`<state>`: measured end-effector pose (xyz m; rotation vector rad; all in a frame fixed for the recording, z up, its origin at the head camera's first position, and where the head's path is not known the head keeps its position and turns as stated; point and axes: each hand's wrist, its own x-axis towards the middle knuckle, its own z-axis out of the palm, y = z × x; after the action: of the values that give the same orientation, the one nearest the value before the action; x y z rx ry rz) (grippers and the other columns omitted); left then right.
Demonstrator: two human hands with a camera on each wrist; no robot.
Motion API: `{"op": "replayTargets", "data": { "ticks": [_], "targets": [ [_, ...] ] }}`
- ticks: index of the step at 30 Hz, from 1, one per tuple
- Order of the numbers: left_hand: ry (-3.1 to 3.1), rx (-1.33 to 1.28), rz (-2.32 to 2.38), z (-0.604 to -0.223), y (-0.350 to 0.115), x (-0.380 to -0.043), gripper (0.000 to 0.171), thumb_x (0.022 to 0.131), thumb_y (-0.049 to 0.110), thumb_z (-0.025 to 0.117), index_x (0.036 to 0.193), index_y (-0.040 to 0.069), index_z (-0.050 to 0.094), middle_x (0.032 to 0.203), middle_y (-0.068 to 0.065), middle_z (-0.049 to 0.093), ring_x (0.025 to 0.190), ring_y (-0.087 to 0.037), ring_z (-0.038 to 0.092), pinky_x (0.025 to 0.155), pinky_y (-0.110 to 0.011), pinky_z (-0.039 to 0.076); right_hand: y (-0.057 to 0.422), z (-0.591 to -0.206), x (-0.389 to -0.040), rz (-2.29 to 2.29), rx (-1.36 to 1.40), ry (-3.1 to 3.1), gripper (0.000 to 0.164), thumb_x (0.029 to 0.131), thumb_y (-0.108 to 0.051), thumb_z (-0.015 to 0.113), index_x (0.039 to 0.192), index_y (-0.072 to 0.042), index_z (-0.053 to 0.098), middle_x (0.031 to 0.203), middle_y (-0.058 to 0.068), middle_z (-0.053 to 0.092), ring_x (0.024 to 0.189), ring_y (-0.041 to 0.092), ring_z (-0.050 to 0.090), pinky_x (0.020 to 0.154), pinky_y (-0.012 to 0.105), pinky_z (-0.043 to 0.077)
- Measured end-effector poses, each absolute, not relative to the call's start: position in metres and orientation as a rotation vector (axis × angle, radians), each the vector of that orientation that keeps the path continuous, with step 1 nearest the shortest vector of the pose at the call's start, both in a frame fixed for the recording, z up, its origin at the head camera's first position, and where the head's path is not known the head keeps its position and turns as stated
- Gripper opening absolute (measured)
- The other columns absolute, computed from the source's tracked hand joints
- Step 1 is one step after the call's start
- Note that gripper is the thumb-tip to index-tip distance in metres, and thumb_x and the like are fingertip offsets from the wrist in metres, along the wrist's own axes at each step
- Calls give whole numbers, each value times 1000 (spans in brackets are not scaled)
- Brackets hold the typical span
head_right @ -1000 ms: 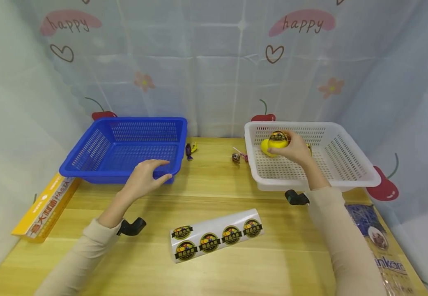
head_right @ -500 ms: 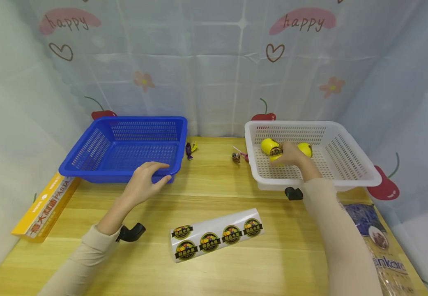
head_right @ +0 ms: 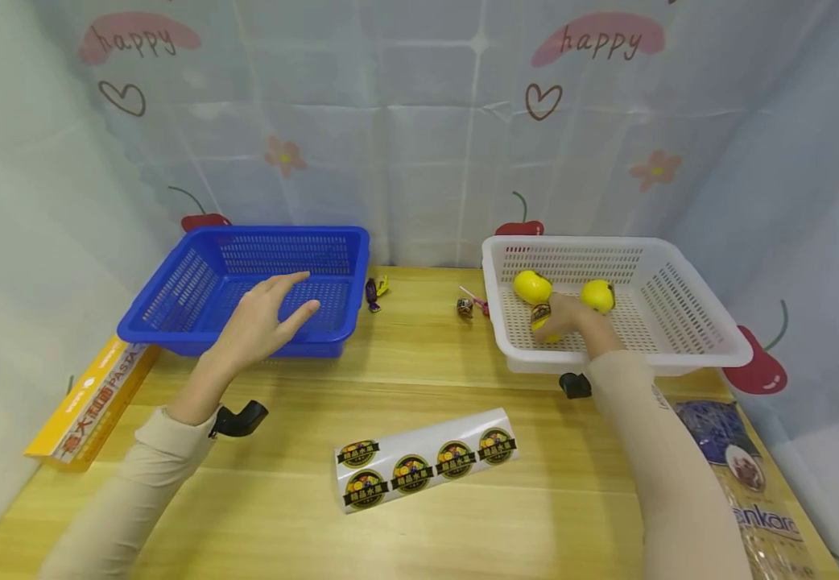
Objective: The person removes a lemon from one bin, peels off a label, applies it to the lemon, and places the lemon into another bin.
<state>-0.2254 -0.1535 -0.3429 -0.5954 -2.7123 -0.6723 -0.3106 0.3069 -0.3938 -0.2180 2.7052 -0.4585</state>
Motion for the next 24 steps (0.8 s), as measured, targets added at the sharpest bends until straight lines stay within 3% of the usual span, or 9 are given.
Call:
{"op": "replayTargets", "data": {
  "ticks": [9, 15, 24],
  "targets": [
    [-2825, -606, -599, -336, -155, -235, 59, 95, 43, 51, 141, 7, 41, 135, -21, 48, 124, -40, 43, 98, -62, 33, 310, -395, -313, -466, -260, 2673, 91, 77, -39, 74, 139, 11, 31, 137, 35, 36, 126, 51, 32, 102, 66, 24],
    [-2874, -609, -634, -341, -154, -233, 60, 96, 43, 50, 142, 7, 39, 137, -21, 46, 126, -42, 40, 101, -62, 30, 309, -394, -312, -476, -290, 2661, 93, 75, -37, 78, 139, 11, 30, 139, 35, 34, 126, 52, 30, 102, 64, 25],
    [-2910, -633, -613, -344, -154, -237, 62, 95, 45, 50, 143, 7, 37, 139, -23, 43, 128, -42, 38, 102, -60, 30, 307, -378, -303, -502, -239, 2658, 106, 74, -33, 80, 145, 10, 15, 144, 37, 20, 130, 54, 21, 102, 67, 23]
  ]
}}
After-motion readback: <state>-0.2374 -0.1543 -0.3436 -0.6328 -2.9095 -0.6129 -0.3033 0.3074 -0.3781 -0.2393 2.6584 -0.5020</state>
